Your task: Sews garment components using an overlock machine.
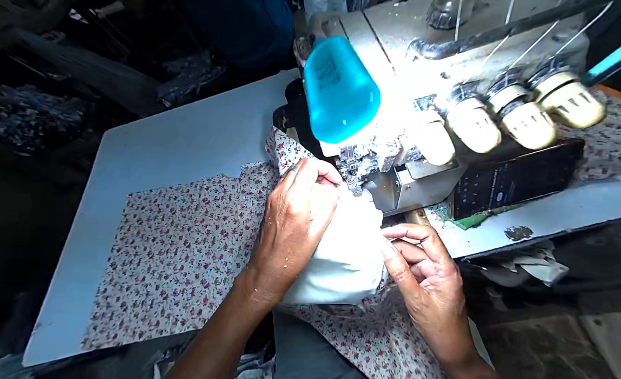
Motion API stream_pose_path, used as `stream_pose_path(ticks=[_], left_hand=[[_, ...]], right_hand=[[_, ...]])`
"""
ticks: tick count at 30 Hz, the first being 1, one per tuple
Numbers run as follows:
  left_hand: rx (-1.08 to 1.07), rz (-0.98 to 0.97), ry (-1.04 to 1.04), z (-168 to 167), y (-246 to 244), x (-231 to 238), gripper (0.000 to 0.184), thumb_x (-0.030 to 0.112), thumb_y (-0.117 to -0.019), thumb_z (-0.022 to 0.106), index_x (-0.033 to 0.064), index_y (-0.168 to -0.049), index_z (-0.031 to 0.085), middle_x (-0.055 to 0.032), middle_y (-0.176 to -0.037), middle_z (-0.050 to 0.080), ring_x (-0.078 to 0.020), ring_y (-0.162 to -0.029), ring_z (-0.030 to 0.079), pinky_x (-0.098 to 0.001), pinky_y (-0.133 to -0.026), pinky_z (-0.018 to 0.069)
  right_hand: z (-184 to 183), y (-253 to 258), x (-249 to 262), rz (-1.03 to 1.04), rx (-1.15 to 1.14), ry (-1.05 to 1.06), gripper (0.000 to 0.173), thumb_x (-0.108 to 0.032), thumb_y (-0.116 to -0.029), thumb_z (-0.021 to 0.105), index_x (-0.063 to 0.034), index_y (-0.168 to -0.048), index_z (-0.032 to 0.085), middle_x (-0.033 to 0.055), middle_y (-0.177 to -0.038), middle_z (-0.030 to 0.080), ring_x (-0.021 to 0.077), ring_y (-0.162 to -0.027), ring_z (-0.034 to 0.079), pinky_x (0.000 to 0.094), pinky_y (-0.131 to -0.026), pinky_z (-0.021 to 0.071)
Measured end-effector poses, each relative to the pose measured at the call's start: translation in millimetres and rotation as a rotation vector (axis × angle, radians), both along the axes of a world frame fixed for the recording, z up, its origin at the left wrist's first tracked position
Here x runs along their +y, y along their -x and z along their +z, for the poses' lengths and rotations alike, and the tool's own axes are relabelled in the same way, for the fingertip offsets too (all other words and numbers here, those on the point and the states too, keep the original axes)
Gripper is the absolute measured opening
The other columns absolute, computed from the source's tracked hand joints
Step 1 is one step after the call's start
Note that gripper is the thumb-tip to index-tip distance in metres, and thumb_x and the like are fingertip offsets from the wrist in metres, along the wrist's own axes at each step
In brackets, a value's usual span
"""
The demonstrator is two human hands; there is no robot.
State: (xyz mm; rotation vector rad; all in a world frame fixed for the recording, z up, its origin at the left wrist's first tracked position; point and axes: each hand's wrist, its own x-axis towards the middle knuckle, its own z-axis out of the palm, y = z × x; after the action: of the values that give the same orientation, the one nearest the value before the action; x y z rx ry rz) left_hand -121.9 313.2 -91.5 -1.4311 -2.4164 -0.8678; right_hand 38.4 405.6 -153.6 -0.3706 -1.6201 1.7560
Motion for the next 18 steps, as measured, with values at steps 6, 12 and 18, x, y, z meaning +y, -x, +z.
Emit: stream_pose_path(ticks=[6,12,18], left_hand=[[-0.011,0.010,-0.002,-1.3,5.8,1.0,0.014,0.016,-0.0957,0.064,0.0060,-0.105,0.063,-0.0061,-0.092,0.062,-0.0095,-0.081,0.059,-0.0209,-0.072,0.0463],[0.045,0.078,-0.066,-1.9,43.5,15.4,0.020,0.012,-0.0960,0.065,-0.0038,-0.108,0.064,-0.0212,-0.102,0.066,-0.0293,-0.095,0.064,-0.0403,-0.086,0.0496],[-0.613,0.166,0.070,1.3,-14.7,-98.8,0.049,0.040,-0.1107,0.039,0.0072,-0.085,0.065,-0.0016,-0.071,0.068,-0.0092,-0.053,0.063,-0.0263,-0.049,0.0549]], right_hand=[[4.0,3.7,3.5,-0.015,0.029,-0.073,0.017,0.001,-0.0944,0.060,0.0054,-0.111,0.061,-0.0003,-0.089,0.073,-0.0047,-0.076,0.066,0.0103,-0.071,0.0552],[6.0,16.1,7.7,-0.047,-0.027,-0.136,0.024,-0.001,-0.0916,0.065,-0.0017,-0.115,0.063,-0.0023,-0.083,0.072,-0.0034,-0.071,0.065,0.0112,-0.066,0.0537],[-1.6,-66.7,-19.0,0.452,-0.202,-0.024,0.035,-0.017,-0.0991,0.064,0.0045,-0.126,0.059,-0.0031,-0.093,0.075,-0.0035,-0.081,0.069,0.0169,-0.073,0.0589]])
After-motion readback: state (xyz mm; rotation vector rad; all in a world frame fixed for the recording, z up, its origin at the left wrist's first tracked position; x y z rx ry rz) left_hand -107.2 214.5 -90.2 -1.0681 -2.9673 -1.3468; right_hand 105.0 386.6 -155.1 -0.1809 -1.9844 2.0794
